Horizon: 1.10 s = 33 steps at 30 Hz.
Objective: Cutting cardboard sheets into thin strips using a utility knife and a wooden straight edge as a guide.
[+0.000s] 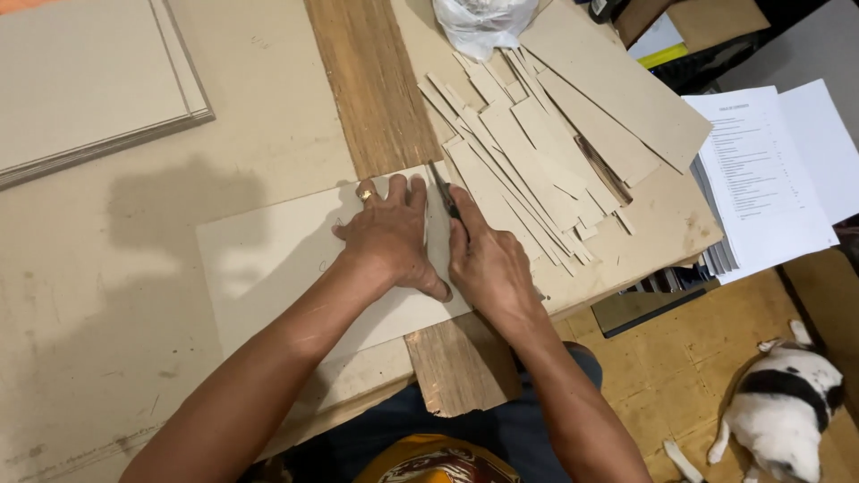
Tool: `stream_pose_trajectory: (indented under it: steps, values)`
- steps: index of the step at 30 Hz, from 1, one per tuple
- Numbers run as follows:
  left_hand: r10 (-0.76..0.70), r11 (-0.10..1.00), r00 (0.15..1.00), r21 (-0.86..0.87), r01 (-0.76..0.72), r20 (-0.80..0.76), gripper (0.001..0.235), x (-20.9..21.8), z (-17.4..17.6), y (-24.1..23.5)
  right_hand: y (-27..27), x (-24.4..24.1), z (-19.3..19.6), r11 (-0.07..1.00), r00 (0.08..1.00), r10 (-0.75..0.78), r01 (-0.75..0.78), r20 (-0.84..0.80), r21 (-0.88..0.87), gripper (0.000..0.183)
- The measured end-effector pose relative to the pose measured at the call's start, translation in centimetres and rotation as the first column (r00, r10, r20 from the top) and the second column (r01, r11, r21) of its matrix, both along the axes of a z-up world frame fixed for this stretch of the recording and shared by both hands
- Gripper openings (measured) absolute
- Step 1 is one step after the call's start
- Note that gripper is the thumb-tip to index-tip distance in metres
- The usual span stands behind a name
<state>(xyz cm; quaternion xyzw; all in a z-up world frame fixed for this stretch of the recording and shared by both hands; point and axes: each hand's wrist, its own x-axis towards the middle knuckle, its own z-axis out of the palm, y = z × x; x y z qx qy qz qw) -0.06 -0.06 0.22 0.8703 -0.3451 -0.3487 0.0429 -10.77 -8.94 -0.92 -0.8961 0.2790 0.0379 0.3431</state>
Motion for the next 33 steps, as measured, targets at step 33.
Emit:
stream_pose_trajectory:
  steps: [33]
  values:
    - [0.012, 1.000, 1.000, -0.016, -0.012, -0.017, 0.136, 0.0, 0.7, 0.1, 0.0, -3.2, 2.3, 0.990, 0.978, -0.139, 0.138, -0.155, -0.012, 0.057]
